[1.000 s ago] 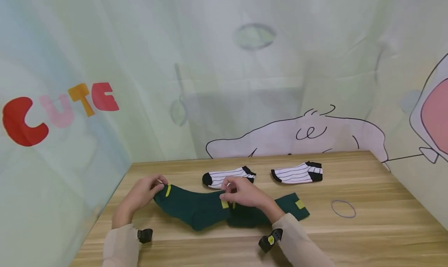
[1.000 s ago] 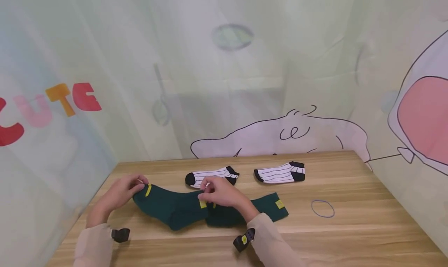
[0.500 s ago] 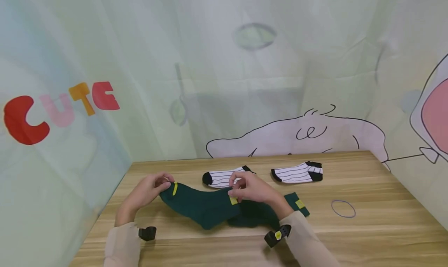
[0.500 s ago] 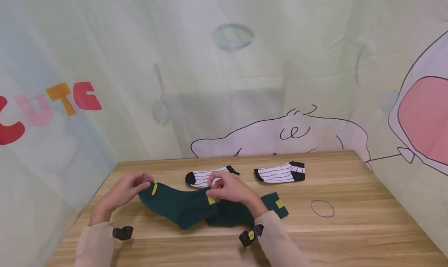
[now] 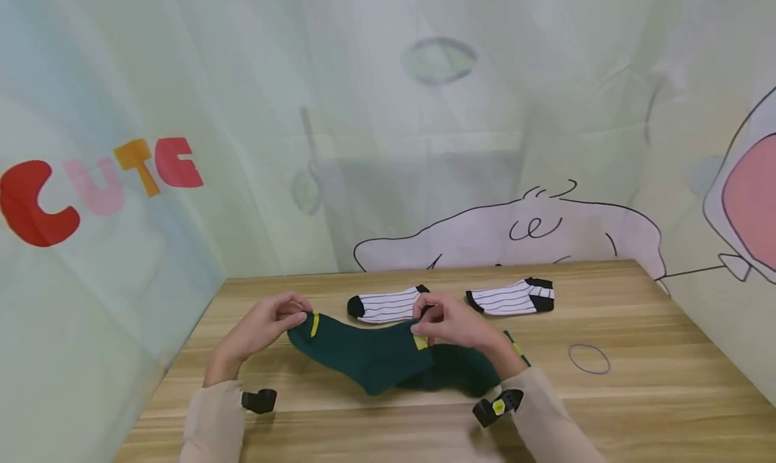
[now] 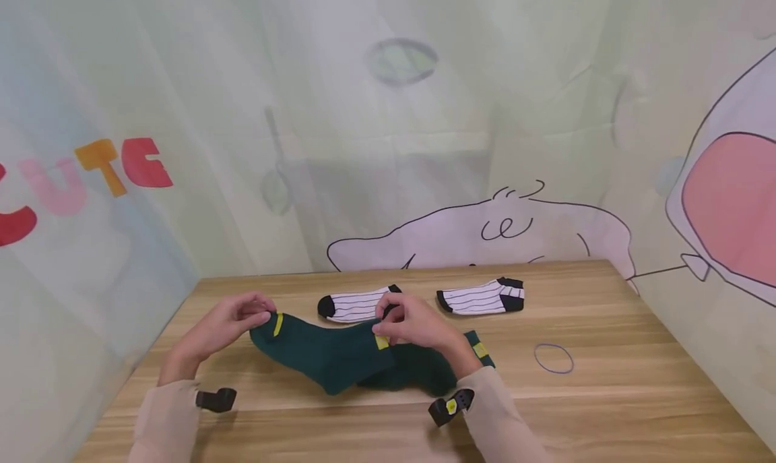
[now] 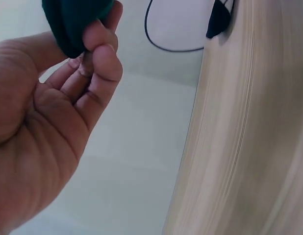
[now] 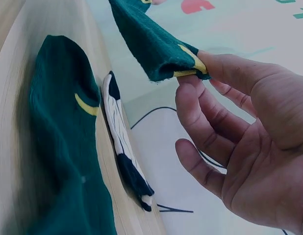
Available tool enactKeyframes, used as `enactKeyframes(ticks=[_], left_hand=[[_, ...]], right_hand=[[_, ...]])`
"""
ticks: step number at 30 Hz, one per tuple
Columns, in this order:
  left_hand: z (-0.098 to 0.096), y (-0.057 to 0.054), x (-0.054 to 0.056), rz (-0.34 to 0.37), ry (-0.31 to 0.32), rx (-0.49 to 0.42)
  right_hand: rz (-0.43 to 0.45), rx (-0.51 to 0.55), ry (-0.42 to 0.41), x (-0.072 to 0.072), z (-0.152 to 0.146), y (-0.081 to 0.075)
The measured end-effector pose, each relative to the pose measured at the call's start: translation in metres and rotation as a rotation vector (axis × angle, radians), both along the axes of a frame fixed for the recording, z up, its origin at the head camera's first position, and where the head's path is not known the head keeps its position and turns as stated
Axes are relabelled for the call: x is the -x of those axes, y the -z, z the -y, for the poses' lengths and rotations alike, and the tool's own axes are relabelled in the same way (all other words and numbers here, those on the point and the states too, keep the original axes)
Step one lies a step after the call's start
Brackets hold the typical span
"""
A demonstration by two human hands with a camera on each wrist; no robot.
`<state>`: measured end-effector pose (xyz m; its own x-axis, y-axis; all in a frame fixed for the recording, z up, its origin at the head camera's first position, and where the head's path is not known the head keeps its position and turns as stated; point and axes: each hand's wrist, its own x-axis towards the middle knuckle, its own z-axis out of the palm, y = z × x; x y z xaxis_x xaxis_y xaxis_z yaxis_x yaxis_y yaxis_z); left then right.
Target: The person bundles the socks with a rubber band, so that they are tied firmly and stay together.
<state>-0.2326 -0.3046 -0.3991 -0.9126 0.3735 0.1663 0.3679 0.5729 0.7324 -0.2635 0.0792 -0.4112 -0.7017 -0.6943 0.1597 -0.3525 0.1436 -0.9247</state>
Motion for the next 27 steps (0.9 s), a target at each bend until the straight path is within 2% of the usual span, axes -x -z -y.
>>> enactKeyframes(ticks=[5, 12, 18, 23, 27], left_hand=[[-0.011, -0.002, 0.003, 0.008, 0.036, -0.030], [-0.024, -0.002, 0.005, 0.046, 0.072, -0.049], [-0.036, 0.003, 0.008, 0.051, 0.107, -0.054], [-0.047, 0.008, 0.010, 0.061, 0.128, -0.049], [-0.053, 0.009, 0.010, 0.047, 0.137, -0.041]], right_hand=[[-0.034, -0.036, 0.059, 0.001, -0.011, -0.003], [-0.054, -0.079, 0.085, 0.002, -0.029, -0.005], [-0.059, -0.109, 0.091, 0.002, -0.041, -0.007], [-0.059, -0.125, 0.129, 0.000, -0.050, -0.008], [-0.041, -0.113, 0.153, -0.001, -0.059, -0.006]])
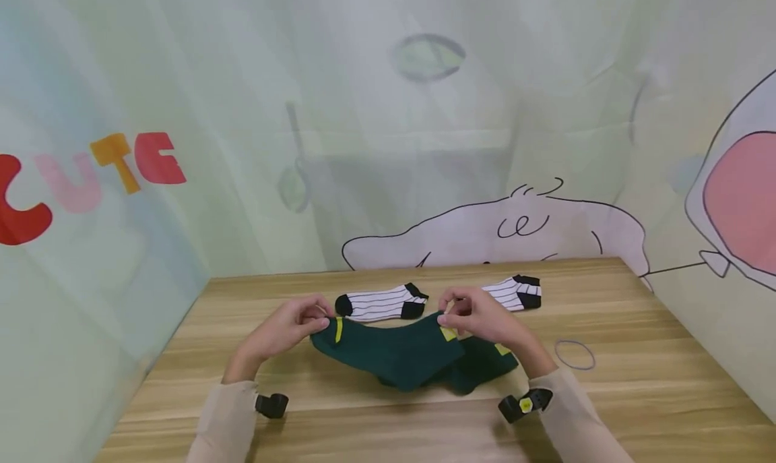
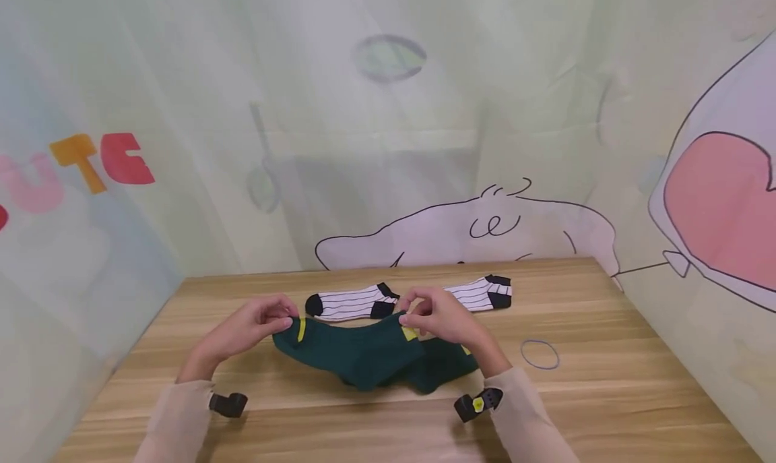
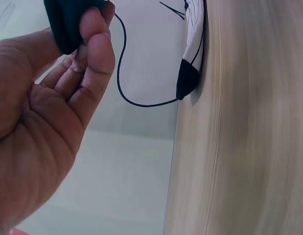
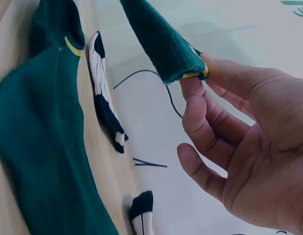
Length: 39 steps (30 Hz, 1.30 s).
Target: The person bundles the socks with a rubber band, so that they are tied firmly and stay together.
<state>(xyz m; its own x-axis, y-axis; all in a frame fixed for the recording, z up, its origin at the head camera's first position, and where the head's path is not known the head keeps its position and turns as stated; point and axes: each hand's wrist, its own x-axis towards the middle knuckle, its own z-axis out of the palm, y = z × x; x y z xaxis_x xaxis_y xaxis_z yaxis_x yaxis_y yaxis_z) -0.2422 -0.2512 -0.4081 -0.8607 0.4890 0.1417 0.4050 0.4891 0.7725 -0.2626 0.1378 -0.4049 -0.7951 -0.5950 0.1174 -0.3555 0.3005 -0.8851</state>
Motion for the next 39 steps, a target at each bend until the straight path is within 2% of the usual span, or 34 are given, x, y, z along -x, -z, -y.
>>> enactKeyframes(ticks=[5, 12, 20, 31, 35, 39], left_hand=[[-0.007, -0.005, 0.001, 0.012, 0.015, -0.017], [-0.017, -0.004, 0.004, 0.021, 0.052, -0.034], [-0.036, -0.009, 0.010, 0.053, 0.100, -0.069], [-0.052, -0.004, 0.013, 0.063, 0.146, -0.086], [-0.059, -0.001, 0.015, 0.051, 0.145, -0.073], [-0.066, 0.003, 0.016, 0.062, 0.143, -0.042]], right_hand=[[-0.007, 0.012, 0.010, 0.001, -0.010, 0.000], [-0.025, -0.020, 0.029, 0.001, -0.024, 0.000], [-0.053, -0.050, 0.058, 0.000, -0.043, -0.005], [-0.023, -0.085, 0.039, 0.002, -0.061, -0.008], [-0.030, -0.105, 0.039, 0.004, -0.070, -0.008], [0.005, -0.110, 0.028, 0.006, -0.077, -0.005]])
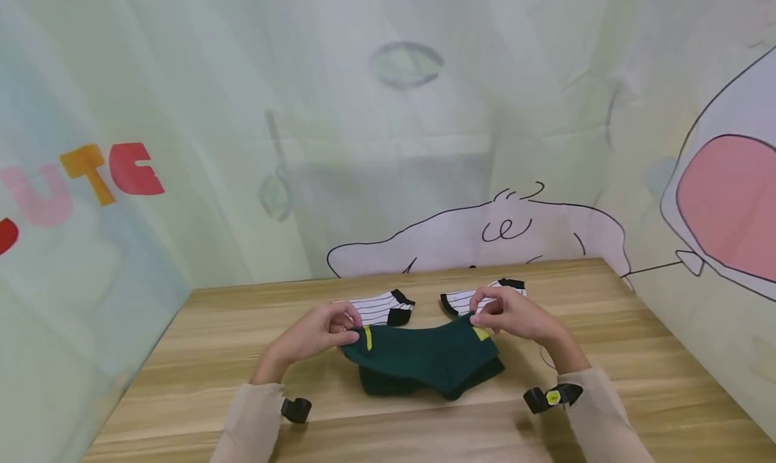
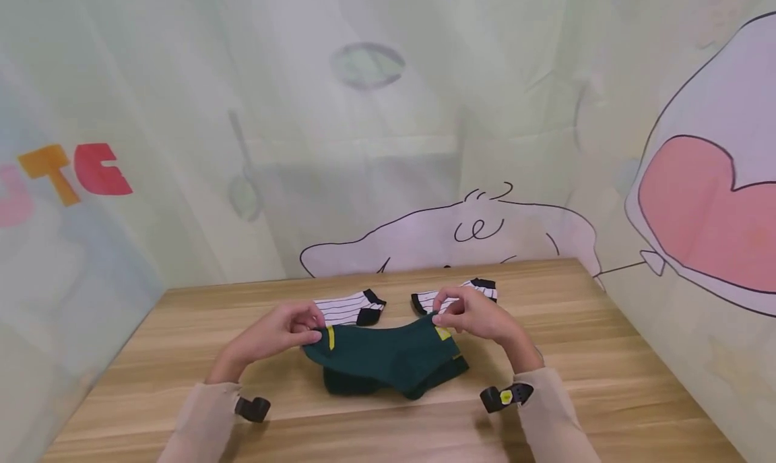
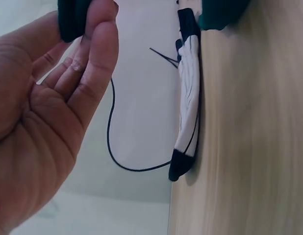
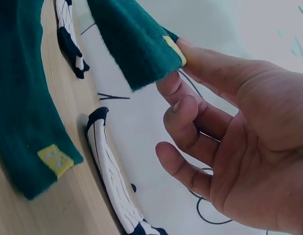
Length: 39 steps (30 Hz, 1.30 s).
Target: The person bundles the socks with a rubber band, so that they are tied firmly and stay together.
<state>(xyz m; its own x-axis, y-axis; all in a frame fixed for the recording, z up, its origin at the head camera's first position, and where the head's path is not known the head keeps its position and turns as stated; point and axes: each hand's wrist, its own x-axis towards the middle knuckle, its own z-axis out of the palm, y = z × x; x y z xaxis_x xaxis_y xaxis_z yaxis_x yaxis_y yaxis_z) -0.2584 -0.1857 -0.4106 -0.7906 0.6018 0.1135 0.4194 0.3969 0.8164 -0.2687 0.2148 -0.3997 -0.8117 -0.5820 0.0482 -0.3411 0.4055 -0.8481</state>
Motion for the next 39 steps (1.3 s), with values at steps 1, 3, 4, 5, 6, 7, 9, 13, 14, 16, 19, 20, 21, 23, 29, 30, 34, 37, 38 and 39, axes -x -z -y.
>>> enactKeyframes(ticks=[1, 3, 4, 5, 6, 7, 9, 13, 14, 16, 19, 20, 21, 23, 29, 30, 34, 37, 38, 39], left_hand=[[-0.002, 0.000, 0.000, 0.007, 0.000, 0.005], [-0.004, 0.001, 0.001, 0.025, 0.002, 0.012], [-0.006, 0.002, 0.001, 0.030, 0.004, 0.015], [-0.007, 0.002, 0.001, 0.033, 0.009, 0.019], [-0.008, 0.003, 0.001, 0.037, 0.009, 0.027], [-0.010, 0.004, 0.001, 0.038, 0.010, 0.034], [-0.012, 0.006, 0.001, 0.038, 0.008, 0.050], [-0.013, 0.010, 0.001, 0.054, -0.007, 0.066], [-0.014, 0.011, 0.001, 0.056, -0.009, 0.067], [-0.015, 0.012, 0.002, 0.060, -0.009, 0.071], [-0.016, 0.015, 0.002, 0.046, -0.006, 0.084], [-0.016, 0.015, 0.002, 0.040, -0.008, 0.091], [-0.017, 0.016, 0.002, 0.032, -0.009, 0.098], [-0.017, 0.017, 0.003, 0.016, -0.017, 0.114], [-0.018, 0.019, 0.005, 0.006, -0.033, 0.165], [-0.018, 0.019, 0.005, 0.007, -0.037, 0.174], [-0.020, 0.020, 0.005, 0.009, -0.056, 0.196], [-0.021, 0.021, 0.005, -0.006, -0.055, 0.205], [-0.022, 0.022, 0.005, -0.014, -0.054, 0.208], [-0.022, 0.023, 0.005, -0.019, -0.054, 0.209]], right_hand=[[0.010, 0.002, -0.004, 0.001, -0.001, 0.001], [0.024, 0.004, -0.013, 0.003, -0.003, 0.003], [0.032, 0.007, -0.018, 0.003, -0.004, 0.005], [0.038, 0.009, -0.022, 0.004, -0.004, 0.006], [0.044, 0.007, -0.024, 0.005, -0.005, 0.008], [0.051, 0.005, -0.024, 0.005, -0.006, 0.009], [0.061, -0.002, -0.021, 0.006, -0.007, 0.012], [0.086, -0.004, -0.009, 0.007, -0.008, 0.019], [0.090, -0.004, -0.008, 0.008, -0.009, 0.021], [0.098, -0.001, -0.010, 0.009, -0.009, 0.023], [0.091, -0.003, -0.017, 0.010, -0.010, 0.025], [0.090, -0.001, -0.022, 0.010, -0.010, 0.025], [0.093, 0.003, -0.027, 0.011, -0.010, 0.026], [0.099, 0.007, -0.033, 0.011, -0.010, 0.027], [0.130, 0.008, -0.051, 0.013, -0.010, 0.032], [0.131, 0.007, -0.052, 0.014, -0.009, 0.033], [0.126, 0.006, -0.060, 0.015, -0.009, 0.035], [0.123, -0.003, -0.064, 0.015, -0.009, 0.036], [0.125, -0.008, -0.062, 0.014, -0.009, 0.037], [0.126, -0.015, -0.060, 0.014, -0.009, 0.037]])
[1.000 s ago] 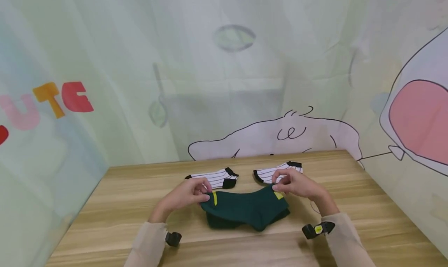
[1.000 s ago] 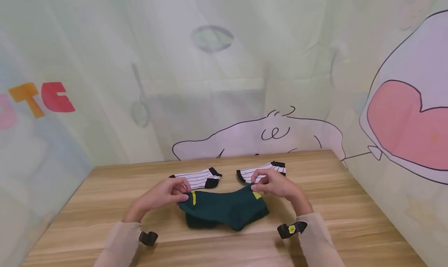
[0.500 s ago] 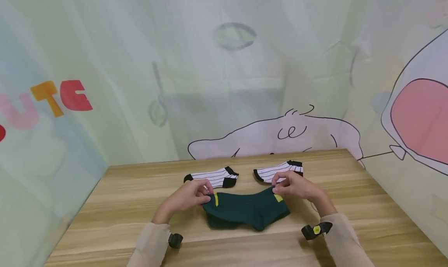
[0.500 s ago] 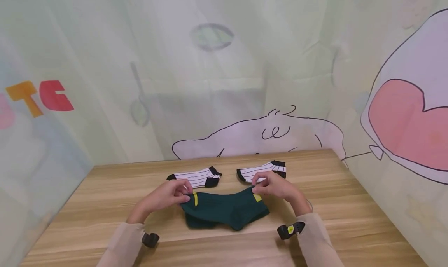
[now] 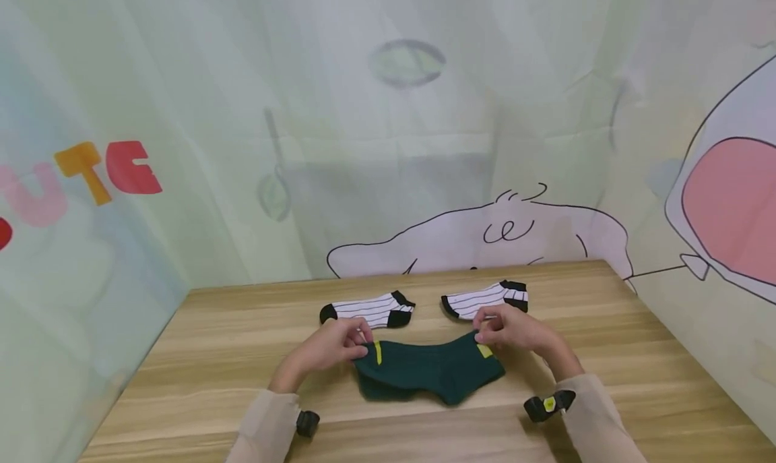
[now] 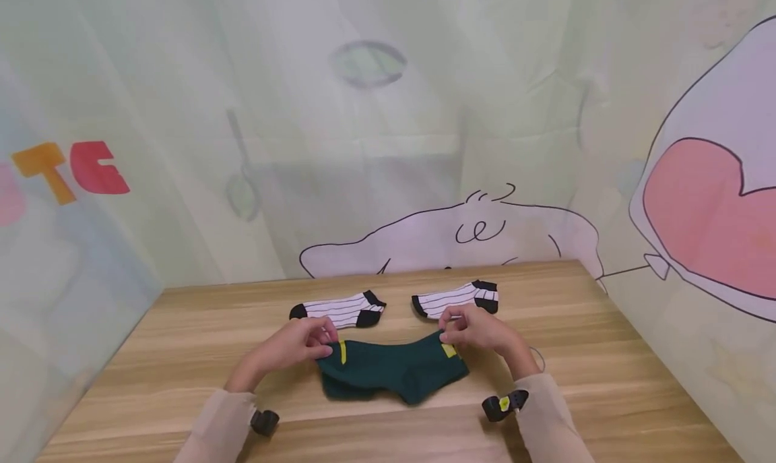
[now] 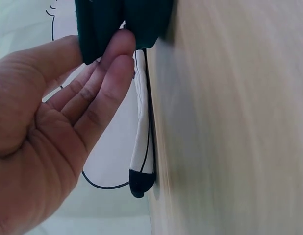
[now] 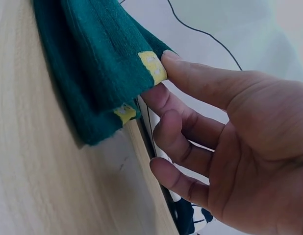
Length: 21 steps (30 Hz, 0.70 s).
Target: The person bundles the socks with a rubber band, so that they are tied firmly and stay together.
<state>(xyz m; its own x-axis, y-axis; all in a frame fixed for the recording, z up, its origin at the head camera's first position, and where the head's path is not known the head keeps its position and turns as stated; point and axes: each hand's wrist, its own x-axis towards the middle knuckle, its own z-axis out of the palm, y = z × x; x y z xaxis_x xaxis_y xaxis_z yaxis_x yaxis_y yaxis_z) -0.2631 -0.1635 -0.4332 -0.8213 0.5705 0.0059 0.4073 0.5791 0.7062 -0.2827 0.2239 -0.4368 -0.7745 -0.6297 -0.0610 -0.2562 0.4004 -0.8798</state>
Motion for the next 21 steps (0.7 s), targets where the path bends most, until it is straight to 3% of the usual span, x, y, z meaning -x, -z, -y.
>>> enactKeyframes(ticks=[7, 21], left_hand=[[-0.0038, 0.0050, 0.0012, -0.039, 0.017, 0.004], [-0.0052, 0.0086, 0.0001, -0.073, -0.009, 0.059]], right_hand=[[-0.010, -0.033, 0.011, -0.0015, -0.0004, 0.0016], [-0.044, -0.117, 0.035, -0.0006, 0.0020, 0.0049]])
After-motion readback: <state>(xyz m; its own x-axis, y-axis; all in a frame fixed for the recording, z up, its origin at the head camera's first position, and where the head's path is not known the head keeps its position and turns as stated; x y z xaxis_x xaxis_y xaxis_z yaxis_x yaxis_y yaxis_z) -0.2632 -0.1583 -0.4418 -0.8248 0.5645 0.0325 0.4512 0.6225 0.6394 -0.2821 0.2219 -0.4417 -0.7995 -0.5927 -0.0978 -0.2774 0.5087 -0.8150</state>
